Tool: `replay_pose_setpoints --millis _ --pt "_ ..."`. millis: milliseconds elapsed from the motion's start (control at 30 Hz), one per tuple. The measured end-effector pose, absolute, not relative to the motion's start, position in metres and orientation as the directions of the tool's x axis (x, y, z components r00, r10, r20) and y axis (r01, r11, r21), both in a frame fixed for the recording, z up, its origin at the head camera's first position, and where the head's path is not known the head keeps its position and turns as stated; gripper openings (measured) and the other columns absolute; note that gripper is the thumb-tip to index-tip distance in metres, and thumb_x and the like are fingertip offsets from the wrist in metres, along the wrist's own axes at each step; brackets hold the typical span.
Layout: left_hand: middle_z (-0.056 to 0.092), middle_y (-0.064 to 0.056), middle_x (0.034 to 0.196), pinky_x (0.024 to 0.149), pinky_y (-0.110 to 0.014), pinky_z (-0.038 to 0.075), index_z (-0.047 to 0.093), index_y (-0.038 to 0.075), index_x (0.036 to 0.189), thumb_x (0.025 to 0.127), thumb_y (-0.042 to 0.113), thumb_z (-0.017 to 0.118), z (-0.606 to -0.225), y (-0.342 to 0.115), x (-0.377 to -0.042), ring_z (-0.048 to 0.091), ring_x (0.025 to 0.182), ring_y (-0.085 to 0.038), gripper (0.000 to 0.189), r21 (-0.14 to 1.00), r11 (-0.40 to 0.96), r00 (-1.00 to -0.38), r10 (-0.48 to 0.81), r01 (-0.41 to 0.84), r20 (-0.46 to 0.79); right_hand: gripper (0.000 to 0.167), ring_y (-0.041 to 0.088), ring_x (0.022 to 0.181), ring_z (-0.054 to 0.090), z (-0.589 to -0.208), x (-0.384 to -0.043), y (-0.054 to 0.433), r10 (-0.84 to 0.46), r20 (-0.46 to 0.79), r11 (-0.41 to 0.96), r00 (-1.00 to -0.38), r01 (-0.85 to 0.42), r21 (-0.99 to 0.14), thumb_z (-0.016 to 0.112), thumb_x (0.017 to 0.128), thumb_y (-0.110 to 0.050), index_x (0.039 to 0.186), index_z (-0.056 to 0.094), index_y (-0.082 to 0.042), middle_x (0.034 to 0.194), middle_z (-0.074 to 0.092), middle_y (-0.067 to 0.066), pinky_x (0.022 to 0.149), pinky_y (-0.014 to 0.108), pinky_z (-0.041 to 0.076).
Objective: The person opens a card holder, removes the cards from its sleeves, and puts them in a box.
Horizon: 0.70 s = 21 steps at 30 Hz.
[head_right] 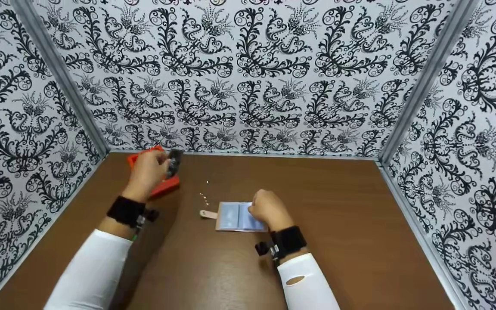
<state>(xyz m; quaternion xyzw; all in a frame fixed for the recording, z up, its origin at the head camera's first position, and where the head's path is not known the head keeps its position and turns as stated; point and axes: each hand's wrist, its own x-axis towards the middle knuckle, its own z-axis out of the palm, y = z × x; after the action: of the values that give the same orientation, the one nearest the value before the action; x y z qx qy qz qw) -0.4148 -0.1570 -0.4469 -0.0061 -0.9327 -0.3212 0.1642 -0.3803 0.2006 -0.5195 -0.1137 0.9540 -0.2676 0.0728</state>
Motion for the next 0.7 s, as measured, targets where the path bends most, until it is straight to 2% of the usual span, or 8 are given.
replay_pose_setpoints --millis 167,267,333,500,700 --pt "0.083 -0.021 0.108 0.093 -0.061 0.063 0.081 0.002 0.105 0.099 0.007 0.078 -0.443 -0.186 -0.431 0.079 0.100 -0.045 0.009 0.413 0.907 -0.938 -0.071 0.080 0.339 0.021 0.013 0.059 0.059 -0.518 -0.381 0.204 -0.255 -0.063 0.832 -0.965 -0.185 -0.523 0.073 0.097 -0.015 0.080 0.083 -0.007 0.064 0.071 -0.005 0.054 0.025 0.044" --pt "0.084 -0.020 0.106 0.092 -0.061 0.062 0.080 0.004 0.100 0.091 -0.002 0.076 -0.446 -0.197 -0.438 0.079 0.095 -0.044 0.012 0.317 0.945 -0.939 -0.034 0.081 0.342 0.021 0.013 0.059 0.060 -0.519 -0.381 0.205 -0.248 -0.070 0.832 -0.966 -0.175 -0.526 0.074 0.097 -0.015 0.080 0.082 -0.007 0.065 0.071 -0.005 0.055 0.025 0.044" --pt "0.084 -0.021 0.105 0.092 -0.062 0.062 0.079 0.005 0.096 0.089 -0.005 0.072 -0.450 -0.200 -0.442 0.079 0.095 -0.044 0.014 0.262 0.962 -0.943 -0.019 0.073 0.333 0.020 0.014 0.060 0.061 -0.520 -0.381 0.205 -0.241 -0.073 0.835 -0.968 -0.168 -0.524 0.074 0.097 -0.015 0.081 0.082 -0.008 0.066 0.072 -0.004 0.055 0.026 0.045" --pt "0.084 -0.024 0.107 0.093 -0.065 0.062 0.078 0.004 0.088 0.094 -0.004 0.066 -0.460 -0.206 -0.454 0.080 0.098 -0.047 0.016 0.176 0.982 -0.957 0.014 0.068 0.291 0.022 0.015 0.061 0.062 -0.520 -0.380 0.203 -0.226 -0.080 0.837 -0.971 -0.152 -0.526 0.075 0.098 -0.017 0.077 0.078 -0.012 0.068 0.072 -0.002 0.056 0.027 0.046" --pt "0.084 -0.024 0.114 0.094 -0.065 0.064 0.081 0.004 0.094 0.098 0.007 0.072 -0.469 -0.211 -0.466 0.081 0.104 -0.047 0.010 0.096 0.992 -0.970 0.060 0.084 0.234 0.024 0.016 0.063 0.062 -0.518 -0.379 0.200 -0.224 -0.098 0.831 -0.970 -0.137 -0.540 0.075 0.099 -0.018 0.077 0.077 -0.012 0.070 0.073 -0.001 0.056 0.027 0.048"
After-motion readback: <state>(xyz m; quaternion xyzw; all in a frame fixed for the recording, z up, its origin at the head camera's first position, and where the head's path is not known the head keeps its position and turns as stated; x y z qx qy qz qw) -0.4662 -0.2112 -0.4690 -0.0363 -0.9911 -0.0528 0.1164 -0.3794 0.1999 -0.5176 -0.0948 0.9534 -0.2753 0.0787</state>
